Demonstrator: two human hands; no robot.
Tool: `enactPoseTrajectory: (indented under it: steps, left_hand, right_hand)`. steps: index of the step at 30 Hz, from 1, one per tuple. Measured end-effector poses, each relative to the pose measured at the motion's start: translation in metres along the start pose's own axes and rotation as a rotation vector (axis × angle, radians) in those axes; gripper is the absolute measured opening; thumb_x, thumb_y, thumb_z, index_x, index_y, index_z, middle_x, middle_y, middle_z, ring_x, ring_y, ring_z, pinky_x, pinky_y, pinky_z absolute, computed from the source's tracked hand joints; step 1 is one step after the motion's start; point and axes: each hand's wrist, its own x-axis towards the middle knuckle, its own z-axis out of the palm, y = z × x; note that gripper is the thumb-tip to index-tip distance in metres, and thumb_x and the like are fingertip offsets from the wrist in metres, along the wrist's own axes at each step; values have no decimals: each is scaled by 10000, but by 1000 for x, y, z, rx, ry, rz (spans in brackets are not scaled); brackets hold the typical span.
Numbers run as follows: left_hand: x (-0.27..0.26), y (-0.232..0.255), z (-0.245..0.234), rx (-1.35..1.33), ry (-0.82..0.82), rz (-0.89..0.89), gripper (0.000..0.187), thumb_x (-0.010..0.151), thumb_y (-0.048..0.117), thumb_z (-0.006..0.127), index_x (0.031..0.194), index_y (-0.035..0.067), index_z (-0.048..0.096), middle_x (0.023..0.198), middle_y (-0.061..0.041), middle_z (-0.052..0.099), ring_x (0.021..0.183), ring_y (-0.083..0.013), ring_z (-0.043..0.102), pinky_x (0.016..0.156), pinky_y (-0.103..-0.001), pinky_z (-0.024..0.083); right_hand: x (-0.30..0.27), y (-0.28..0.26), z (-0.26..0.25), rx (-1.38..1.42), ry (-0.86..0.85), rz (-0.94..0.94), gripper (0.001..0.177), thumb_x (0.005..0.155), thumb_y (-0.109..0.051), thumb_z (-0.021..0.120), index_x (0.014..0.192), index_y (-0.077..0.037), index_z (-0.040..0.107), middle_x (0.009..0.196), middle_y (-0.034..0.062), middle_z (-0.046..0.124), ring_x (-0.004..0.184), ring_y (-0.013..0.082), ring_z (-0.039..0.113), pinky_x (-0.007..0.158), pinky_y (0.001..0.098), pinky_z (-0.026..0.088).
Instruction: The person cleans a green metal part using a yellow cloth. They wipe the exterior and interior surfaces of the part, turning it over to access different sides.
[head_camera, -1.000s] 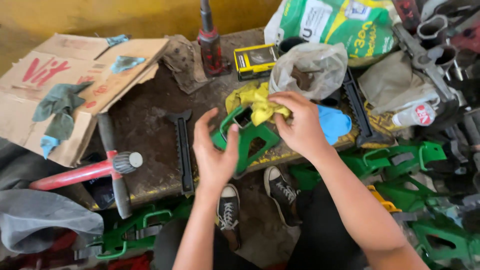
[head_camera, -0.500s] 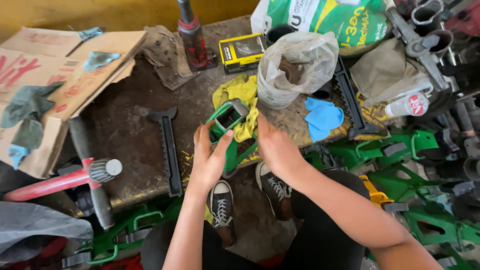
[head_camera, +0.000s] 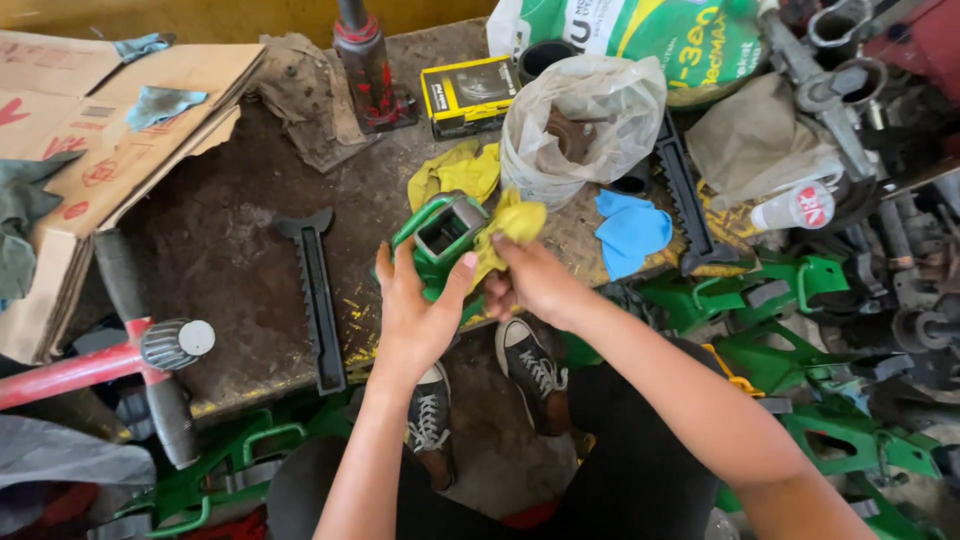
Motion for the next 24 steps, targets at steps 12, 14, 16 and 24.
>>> enactPoseTrajectory:
  steps: [12,14,16,24]
  left_hand:
    - [3,9,-9,-80,-27,-64,741,858,449,740,1421,34,495,1592,-323,234,1322,-390,547,1007,-417,508]
    - [4,5,-11,-78,-33,-51,731,864,443,740,1420,33,501,1593,-317,250,1326,-379,549,999,-410,515]
    - [3,2,-12,-77,-38,-45,721,870,437,740,1419,31,506,1594,-310,266,1330,-368,551,992,-404,523]
    - [3,5,-16,-81,-41,29,663,898,406,737,1388,11,530,1562,-317,334,1393,-376,501,1000,-392,529]
  right_hand:
    - [-18,-50,-47,-921,16,-622,266,1006,-267,615,997,-14,698,853,228,703,765,421,683,689,470,543]
    - [-22,-57,-67,-1016,104,-397,375,1009,-343,642,872,6,644,765,244,654,687,404,636,652,482,493]
    - [-22,-51,-87,-1101,184,-163,524,1011,-419,668,747,27,590,677,260,605,609,387,589,615,495,443]
    - [-7,-38,-116,-1238,204,-422,583,854,-461,814,643,21,561,639,196,558,627,343,563,607,463,454]
